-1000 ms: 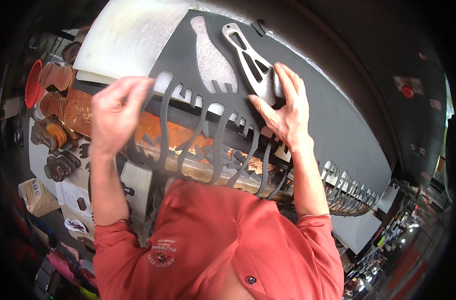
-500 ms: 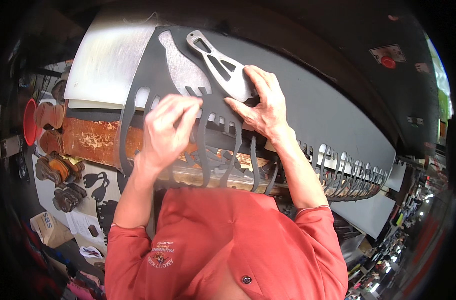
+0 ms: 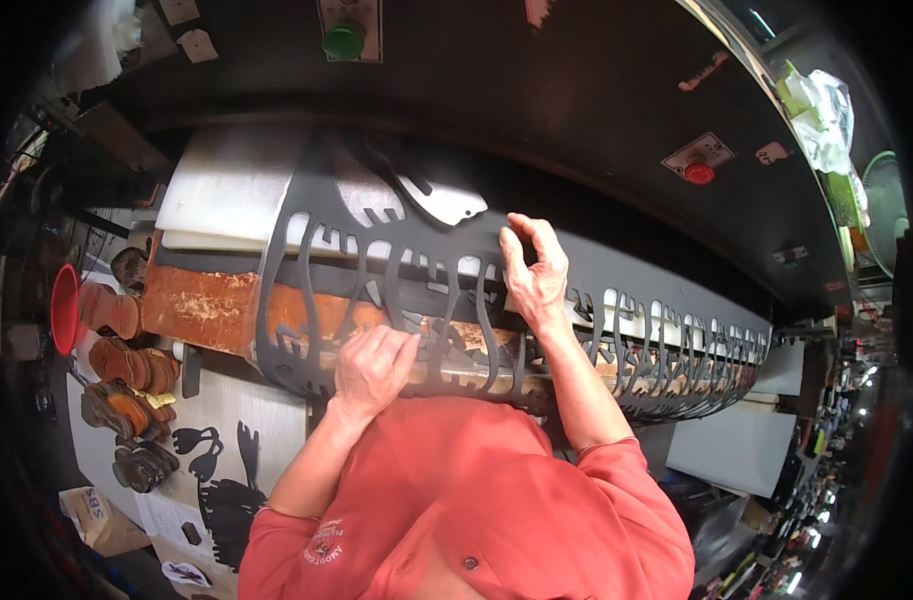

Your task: The person repeatedly picks up black rubber pieces from a perforated metal sheet, separates them by hand, and places them into a pile. The person handles the pieces one at a time, turning them over and moving them aside.

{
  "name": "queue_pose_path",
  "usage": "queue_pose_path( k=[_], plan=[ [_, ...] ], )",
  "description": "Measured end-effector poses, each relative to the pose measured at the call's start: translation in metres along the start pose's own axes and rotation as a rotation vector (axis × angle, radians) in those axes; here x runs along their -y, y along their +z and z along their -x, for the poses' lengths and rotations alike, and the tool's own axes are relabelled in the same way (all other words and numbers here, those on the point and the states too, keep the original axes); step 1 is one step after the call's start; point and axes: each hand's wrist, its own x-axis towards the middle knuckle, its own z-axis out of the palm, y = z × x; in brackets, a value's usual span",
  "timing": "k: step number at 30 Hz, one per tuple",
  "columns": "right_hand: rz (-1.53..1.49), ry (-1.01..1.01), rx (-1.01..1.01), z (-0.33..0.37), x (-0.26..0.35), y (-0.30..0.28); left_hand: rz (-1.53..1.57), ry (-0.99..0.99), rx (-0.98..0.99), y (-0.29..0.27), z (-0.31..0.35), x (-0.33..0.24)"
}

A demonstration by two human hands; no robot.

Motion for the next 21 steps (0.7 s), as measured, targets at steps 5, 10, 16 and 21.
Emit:
queue_pose_path(
  k=[5,10,16,21],
  plan=[
    [-0.2,-0.516,0.055,-0.023,0.088,0.011,-0.057,-0.033,0.008,-0.002,-0.001,0.0],
    [-0.242,-0.867,0.151,-0.056,0.164,0.074,-0.05,-0.027,0.009,0.003,0.004,0.005],
    [-0.182,-0.465,0.233,0.004,0.181,0.064,0.065,-0.181,0.103,-0.017,0.041,-0.002],
    [-0.562,-0.196,0.36,0.038,0.069,0.052,0.028,-0.025,-0.051,0.001,0.024,0.029]
  ],
)
